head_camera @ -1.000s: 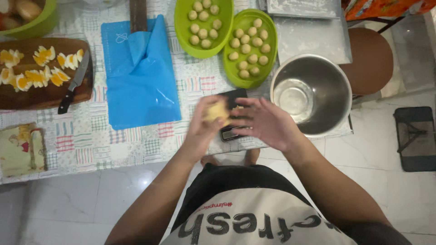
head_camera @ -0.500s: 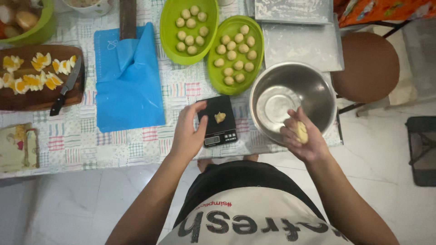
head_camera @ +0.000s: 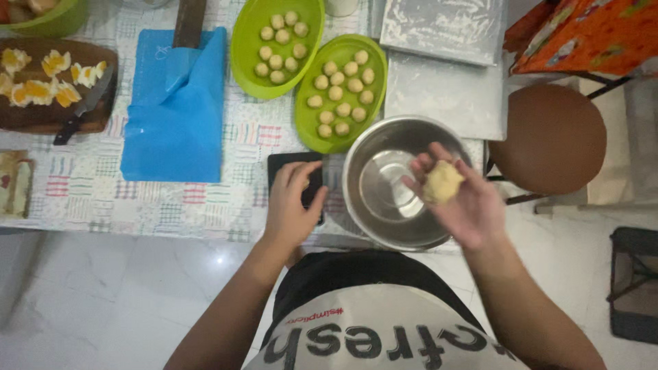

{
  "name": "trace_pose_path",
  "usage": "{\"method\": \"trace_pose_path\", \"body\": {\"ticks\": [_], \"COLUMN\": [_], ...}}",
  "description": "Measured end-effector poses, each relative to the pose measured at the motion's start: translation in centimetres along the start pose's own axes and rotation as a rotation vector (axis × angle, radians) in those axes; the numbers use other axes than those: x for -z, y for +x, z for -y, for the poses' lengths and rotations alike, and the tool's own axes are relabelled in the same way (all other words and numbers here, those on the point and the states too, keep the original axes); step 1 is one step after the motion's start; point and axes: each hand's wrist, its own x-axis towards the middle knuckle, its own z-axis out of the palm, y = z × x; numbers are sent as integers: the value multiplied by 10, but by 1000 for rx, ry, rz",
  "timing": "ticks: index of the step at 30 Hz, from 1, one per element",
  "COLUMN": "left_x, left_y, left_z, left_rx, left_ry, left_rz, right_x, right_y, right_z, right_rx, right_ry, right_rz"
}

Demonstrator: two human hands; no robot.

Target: The person portions dough into small, uniform balls using a digital scale for precision. They weigh each piece, roll it into a sphere between their palms, and place it into green trays. The process is repeated continuously with dough from a metal bowl.

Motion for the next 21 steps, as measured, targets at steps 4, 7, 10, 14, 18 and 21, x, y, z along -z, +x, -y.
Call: {"method": "trace_pose_path", "body": {"ticks": [4,7,10,14,18,21], "left_x": [-29,-49,-51,-24,-10,-1], "left_y": [-4,-9,-17,-39,-53,-62], "left_z": [-51,-60,-55,-70,-89,-92], "left_rx": [199,372,473,257,205,130], "left_ry": [-807,-1268,-1191,-426,-173,-51], "left_rz": [272,237,94,106,11,27], "right_x": [-15,-29,-36,-38,-43,-48], "right_y": [14,4,-1,6,9,10], "right_z": [-35,-36,-24,-18,-35,-46], "right_rx": [-140,272,476,258,294,274], "right_ry": [-258,-1315,-1604,-1414,-1377,-1387], "right_rz": [-82,237,469,479,673,714]}}
